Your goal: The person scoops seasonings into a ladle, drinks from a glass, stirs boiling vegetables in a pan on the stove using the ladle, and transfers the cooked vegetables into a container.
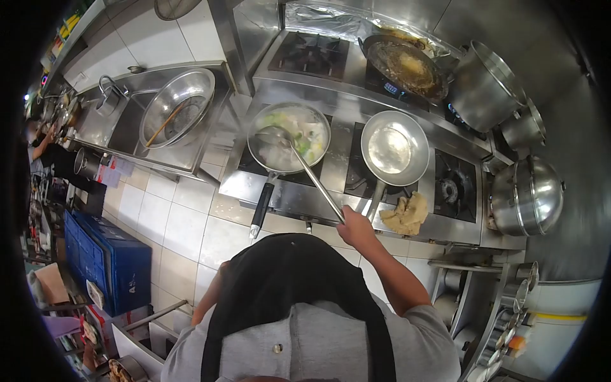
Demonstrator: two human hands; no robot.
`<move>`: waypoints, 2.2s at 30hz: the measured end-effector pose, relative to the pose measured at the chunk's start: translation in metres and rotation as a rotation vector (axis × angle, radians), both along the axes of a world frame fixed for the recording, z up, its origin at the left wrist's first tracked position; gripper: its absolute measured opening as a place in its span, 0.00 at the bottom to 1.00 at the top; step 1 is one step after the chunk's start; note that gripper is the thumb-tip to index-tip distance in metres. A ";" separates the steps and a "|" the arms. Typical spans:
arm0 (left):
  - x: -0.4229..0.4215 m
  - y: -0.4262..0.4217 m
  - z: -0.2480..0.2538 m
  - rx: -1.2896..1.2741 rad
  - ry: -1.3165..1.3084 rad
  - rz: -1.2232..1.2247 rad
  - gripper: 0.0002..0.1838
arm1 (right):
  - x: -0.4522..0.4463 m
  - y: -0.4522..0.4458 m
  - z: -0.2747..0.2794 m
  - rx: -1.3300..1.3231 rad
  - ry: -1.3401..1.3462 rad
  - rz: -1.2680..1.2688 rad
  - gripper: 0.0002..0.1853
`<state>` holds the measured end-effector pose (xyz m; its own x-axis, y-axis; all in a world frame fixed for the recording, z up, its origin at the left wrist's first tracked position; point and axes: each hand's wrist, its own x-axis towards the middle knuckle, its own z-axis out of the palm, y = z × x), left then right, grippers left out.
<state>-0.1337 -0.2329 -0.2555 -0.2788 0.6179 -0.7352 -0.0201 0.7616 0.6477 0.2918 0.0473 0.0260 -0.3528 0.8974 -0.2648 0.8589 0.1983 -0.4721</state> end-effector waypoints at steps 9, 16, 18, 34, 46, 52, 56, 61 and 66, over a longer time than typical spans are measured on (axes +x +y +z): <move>-0.001 0.015 0.050 0.138 0.143 -0.236 0.22 | -0.008 0.030 -0.005 0.035 -0.040 -0.061 0.15; 0.032 0.100 0.151 0.160 -0.182 0.249 0.20 | 0.009 0.041 0.017 0.176 0.020 -0.091 0.14; 0.045 0.139 0.191 0.347 -0.228 0.204 0.21 | 0.009 0.055 0.021 0.201 -0.004 -0.080 0.14; 0.085 0.237 0.225 0.121 -1.242 -0.022 0.12 | -0.025 0.043 0.014 -0.214 0.252 -0.087 0.11; 0.098 0.186 0.260 0.198 -0.890 -0.021 0.10 | -0.006 -0.019 0.046 -0.082 0.253 -0.168 0.14; 0.104 0.119 0.303 0.287 -0.827 0.045 0.10 | 0.014 -0.025 0.060 -0.045 0.318 -0.072 0.12; 0.127 0.038 0.326 0.398 -0.816 0.177 0.10 | -0.003 -0.039 0.089 -0.028 0.286 0.152 0.10; 0.186 -0.053 0.359 0.536 -0.832 0.495 0.11 | -0.027 -0.013 0.044 -0.309 0.524 0.503 0.11; 0.255 -0.115 0.380 0.654 -0.703 0.787 0.11 | -0.079 -0.043 0.078 -0.701 0.543 0.624 0.11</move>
<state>0.1217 -0.3477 0.1245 -0.4097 0.7682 -0.4919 -0.8217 -0.0766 0.5647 0.2128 0.0043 0.1045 -0.9196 0.2287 -0.3195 0.3419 0.0654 -0.9375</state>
